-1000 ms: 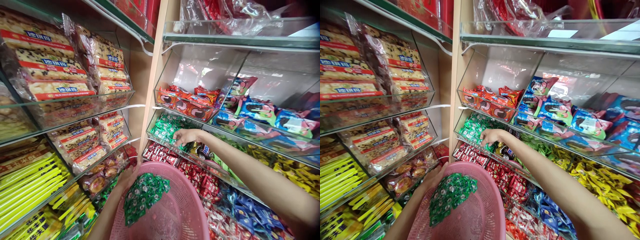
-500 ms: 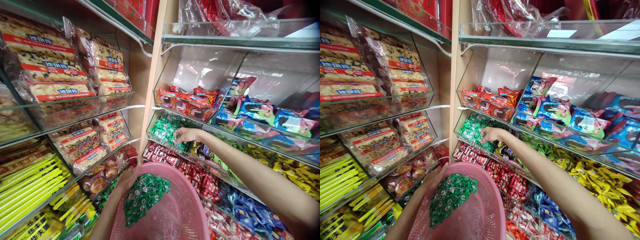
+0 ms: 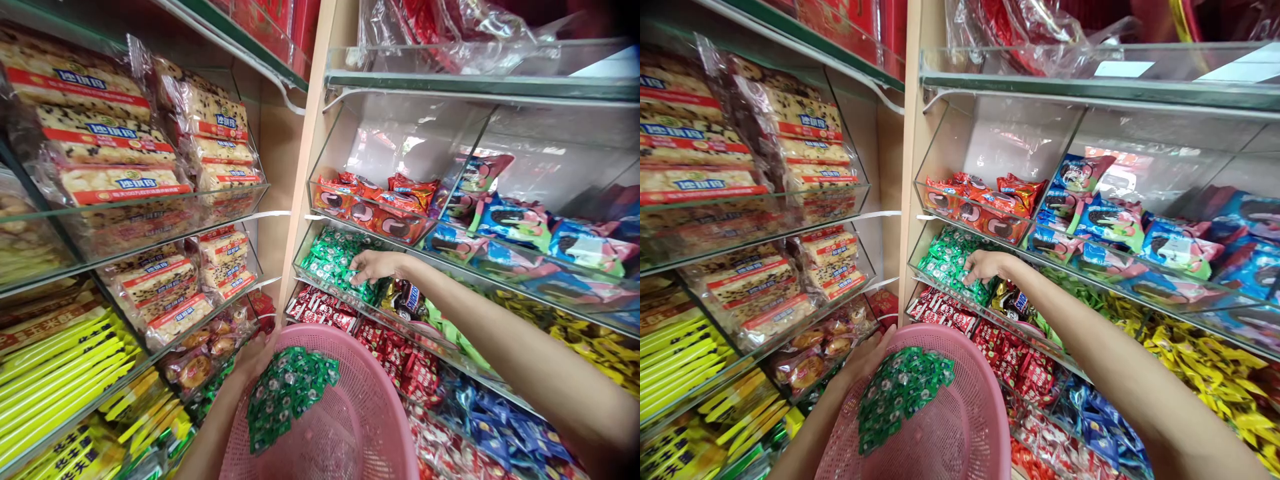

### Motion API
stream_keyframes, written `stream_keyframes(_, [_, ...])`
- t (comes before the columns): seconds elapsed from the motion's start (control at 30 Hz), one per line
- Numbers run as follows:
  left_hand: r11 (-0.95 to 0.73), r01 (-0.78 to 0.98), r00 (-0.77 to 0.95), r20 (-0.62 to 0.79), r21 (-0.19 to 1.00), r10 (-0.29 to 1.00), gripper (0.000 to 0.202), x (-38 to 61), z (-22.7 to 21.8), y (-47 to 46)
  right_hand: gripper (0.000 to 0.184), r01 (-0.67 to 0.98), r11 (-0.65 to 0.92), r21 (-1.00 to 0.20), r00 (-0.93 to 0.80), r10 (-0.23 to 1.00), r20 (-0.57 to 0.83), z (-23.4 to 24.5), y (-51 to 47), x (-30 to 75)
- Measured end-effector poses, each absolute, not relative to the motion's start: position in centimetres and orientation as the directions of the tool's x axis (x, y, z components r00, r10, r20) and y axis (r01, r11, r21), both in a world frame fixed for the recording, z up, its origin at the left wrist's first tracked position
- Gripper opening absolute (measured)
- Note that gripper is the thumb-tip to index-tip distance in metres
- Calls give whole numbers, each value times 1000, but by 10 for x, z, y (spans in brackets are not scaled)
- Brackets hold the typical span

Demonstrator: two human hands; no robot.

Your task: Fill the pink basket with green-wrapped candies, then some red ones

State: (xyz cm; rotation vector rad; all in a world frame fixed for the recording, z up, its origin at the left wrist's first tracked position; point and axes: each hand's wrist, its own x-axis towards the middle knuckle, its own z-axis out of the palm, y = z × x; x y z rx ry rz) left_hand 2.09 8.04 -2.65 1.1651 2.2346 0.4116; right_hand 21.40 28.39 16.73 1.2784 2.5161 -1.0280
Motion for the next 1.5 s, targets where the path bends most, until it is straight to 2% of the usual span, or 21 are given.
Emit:
stream_keyframes(0.2, [554, 647, -442, -335, 524, 832, 76, 19, -30, 82, 44, 794, 440, -421, -608, 601, -519, 156, 285, 212])
stream_keyframes(0.47, [561, 643, -451, -335, 522, 828, 77, 18, -30, 84, 37, 800, 468, -376, -600, 622, -502, 152, 283, 207])
stream_keyframes(0.67, [553, 640, -452, -321, 533, 832, 78, 17, -34, 85, 34, 733, 449, -511, -671, 600, -436, 167, 284, 213])
stream_keyframes(0.8, [559, 634, -450, -333, 535, 829, 80, 18, -33, 86, 34, 615, 474, -630, -754, 587, -295, 192, 275, 221])
stream_keyframes(0.93, [553, 634, -448, -326, 541, 833, 81, 18, -35, 88, 25, 414, 582, -699, -875, 467, -130, 200, 240, 221])
stream_keyframes(1.03, [535, 645, -440, -307, 546, 844, 83, 17, -39, 89, 19, 320, 639, -699, -929, 356, -99, 171, 207, 212])
stream_keyframes(1.13, [543, 653, -444, -314, 528, 839, 86, 18, -41, 89, 17, 307, 723, -619, -945, 310, -107, 112, 186, 199])
stream_keyframes(1.27, [553, 650, -453, -320, 521, 833, 86, 19, -40, 88, 21, 375, 838, -397, -926, 361, -111, 34, 179, 191])
stream_keyframes(1.4, [556, 651, -458, -316, 517, 831, 85, 18, -40, 86, 25, 360, 918, -164, -933, 352, -77, 1, 176, 191])
stream_keyframes(1.5, [551, 656, -456, -310, 516, 834, 83, 18, -39, 85, 27, 362, 931, -37, -932, 361, -28, -8, 171, 190])
